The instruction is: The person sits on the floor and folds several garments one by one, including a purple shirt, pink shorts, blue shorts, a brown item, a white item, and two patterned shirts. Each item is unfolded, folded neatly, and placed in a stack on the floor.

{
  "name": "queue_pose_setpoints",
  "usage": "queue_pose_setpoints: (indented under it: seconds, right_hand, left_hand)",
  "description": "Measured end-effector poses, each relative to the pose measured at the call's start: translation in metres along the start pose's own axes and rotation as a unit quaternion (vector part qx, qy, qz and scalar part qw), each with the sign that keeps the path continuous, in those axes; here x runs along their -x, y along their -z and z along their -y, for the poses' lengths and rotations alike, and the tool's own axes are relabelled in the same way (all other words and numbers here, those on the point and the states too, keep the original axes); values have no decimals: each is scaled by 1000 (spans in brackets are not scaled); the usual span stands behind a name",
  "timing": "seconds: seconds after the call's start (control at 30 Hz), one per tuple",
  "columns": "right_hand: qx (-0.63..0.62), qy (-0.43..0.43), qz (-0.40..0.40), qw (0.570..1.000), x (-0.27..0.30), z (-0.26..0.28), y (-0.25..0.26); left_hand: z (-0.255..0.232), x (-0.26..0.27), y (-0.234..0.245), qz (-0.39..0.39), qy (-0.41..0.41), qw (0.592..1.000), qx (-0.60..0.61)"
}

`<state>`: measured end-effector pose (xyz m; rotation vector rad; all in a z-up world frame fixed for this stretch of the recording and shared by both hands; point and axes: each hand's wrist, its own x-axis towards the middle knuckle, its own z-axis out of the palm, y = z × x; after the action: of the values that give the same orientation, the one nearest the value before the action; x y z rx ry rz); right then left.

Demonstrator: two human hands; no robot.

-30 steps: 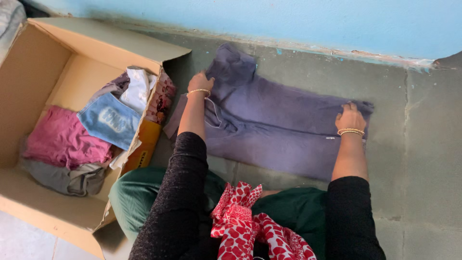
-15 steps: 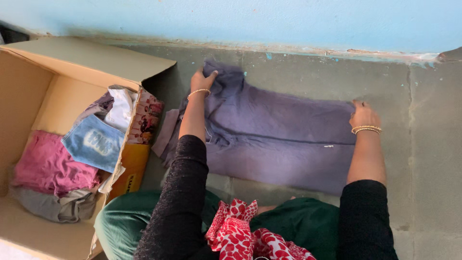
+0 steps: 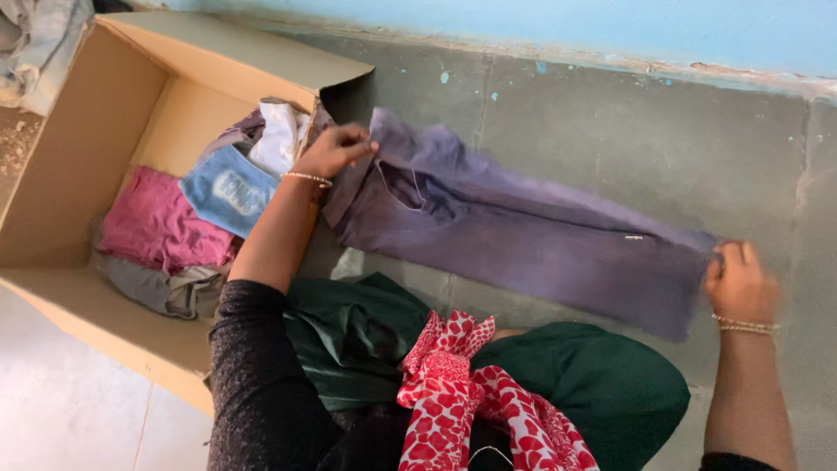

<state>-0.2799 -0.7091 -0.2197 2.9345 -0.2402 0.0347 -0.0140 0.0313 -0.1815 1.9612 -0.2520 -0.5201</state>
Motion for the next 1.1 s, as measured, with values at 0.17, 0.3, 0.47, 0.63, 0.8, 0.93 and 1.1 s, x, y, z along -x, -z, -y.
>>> queue_pose_setpoints:
  seconds: [0.17, 0.3, 0.47, 0.63, 0.8, 0.93, 1.1]
  right_hand:
    - [-51, -37, 269, 961, 16, 25, -1]
    - [-133, -205, 304, 921, -12, 14, 22]
    - [-174, -225, 223, 932, -24, 20, 28]
    - [-205, -266, 227, 914, -8, 42, 10]
    - [-262, -327, 250, 873, 2, 33, 0]
    - [-370, -315, 196, 852, 11, 26, -6]
    - [-361, -350, 215, 837, 5, 27, -11]
  left_hand:
    - [25, 61, -9, -31, -56, 924, -377]
    - [17, 46, -41, -115, -32, 851, -511]
    - [22, 28, -91, -108, -98, 840, -522]
    - [39, 26, -112, -124, -39, 828, -545]
    - [36, 32, -88, -33, -39, 913, -406]
    - [51, 35, -75, -16, 43, 949, -312]
    - [83, 30, -86, 25, 72, 938, -339]
